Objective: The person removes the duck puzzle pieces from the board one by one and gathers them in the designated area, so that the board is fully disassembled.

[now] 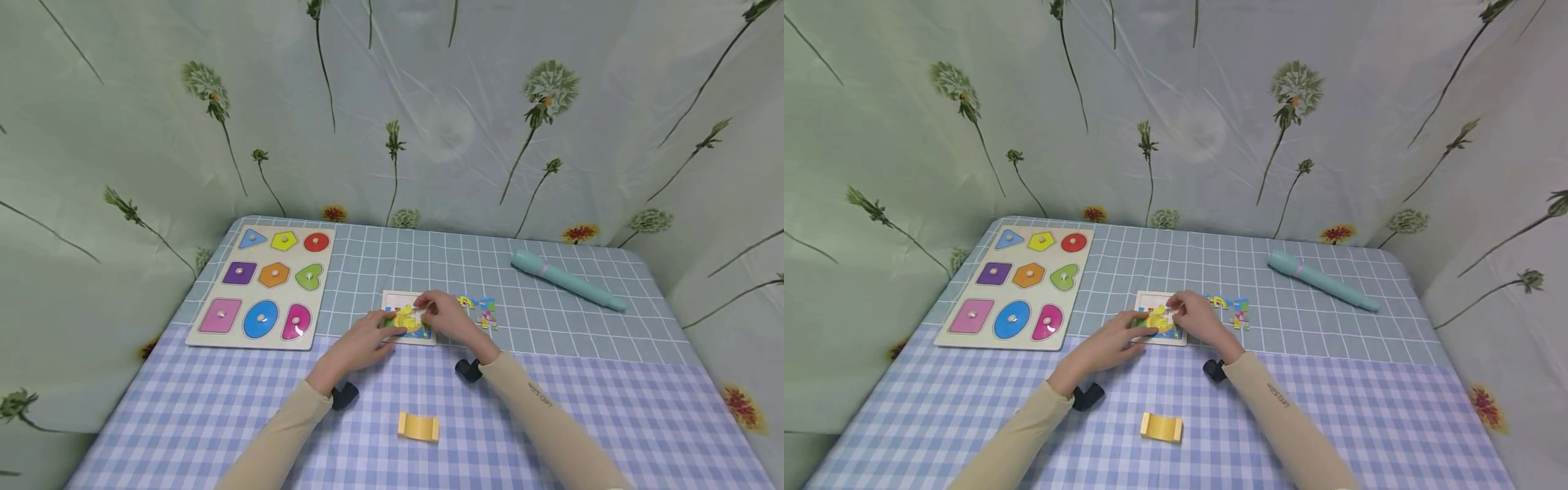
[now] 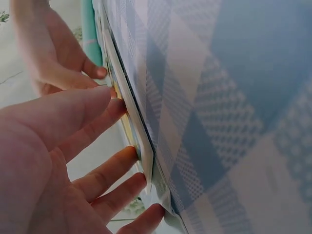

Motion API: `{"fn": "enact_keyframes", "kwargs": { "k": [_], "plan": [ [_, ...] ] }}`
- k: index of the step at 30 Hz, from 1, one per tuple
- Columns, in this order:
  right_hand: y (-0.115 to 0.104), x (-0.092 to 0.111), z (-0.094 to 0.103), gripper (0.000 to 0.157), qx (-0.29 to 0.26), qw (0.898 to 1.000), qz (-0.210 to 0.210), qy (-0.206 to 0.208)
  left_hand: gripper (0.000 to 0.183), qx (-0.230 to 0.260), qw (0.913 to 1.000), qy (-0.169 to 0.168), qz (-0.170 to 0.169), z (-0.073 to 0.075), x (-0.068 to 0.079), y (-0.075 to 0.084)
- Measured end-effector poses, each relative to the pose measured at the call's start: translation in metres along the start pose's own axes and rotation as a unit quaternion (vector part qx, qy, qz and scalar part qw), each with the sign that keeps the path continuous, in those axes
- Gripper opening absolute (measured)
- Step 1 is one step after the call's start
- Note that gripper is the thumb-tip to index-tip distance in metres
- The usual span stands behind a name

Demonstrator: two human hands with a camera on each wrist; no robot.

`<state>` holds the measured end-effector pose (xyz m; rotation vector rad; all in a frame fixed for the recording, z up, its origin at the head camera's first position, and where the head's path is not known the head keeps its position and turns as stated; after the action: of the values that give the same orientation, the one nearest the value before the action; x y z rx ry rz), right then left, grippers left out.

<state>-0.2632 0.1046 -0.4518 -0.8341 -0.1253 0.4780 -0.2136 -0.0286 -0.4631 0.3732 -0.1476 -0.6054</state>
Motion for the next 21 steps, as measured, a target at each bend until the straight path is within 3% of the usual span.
{"fn": "enact_keyframes", "kwargs": {
  "k": [10, 17, 21],
  "plan": [
    [-0.009, -0.011, -0.012, 0.02, 0.053, 0.998, -0.027, 0.001, 0.035, -0.004, 1.0, 0.004, 0.002, 0.002, 0.0, 0.006],
    [-0.009, -0.014, -0.013, 0.027, 0.01, 0.999, -0.039, 0.005, 0.035, -0.009, 0.9999, -0.008, 0.01, 0.002, -0.001, 0.007],
    [-0.011, -0.015, -0.011, 0.023, 0.001, 1.0, -0.025, 0.009, 0.036, -0.018, 0.9997, -0.012, 0.015, 0.002, -0.002, 0.007]
  ]
}}
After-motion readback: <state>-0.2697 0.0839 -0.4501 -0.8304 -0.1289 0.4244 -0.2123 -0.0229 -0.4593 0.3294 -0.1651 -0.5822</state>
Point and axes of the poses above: each hand's wrist, its own x-axis away from the middle knuckle, its own z-axis out of the back of the hand, y = z × x, the point moved 8 cm from there along -x, towards the middle knuckle, and after that the axes turned 5 degrees about z, right-handed, at the moved point
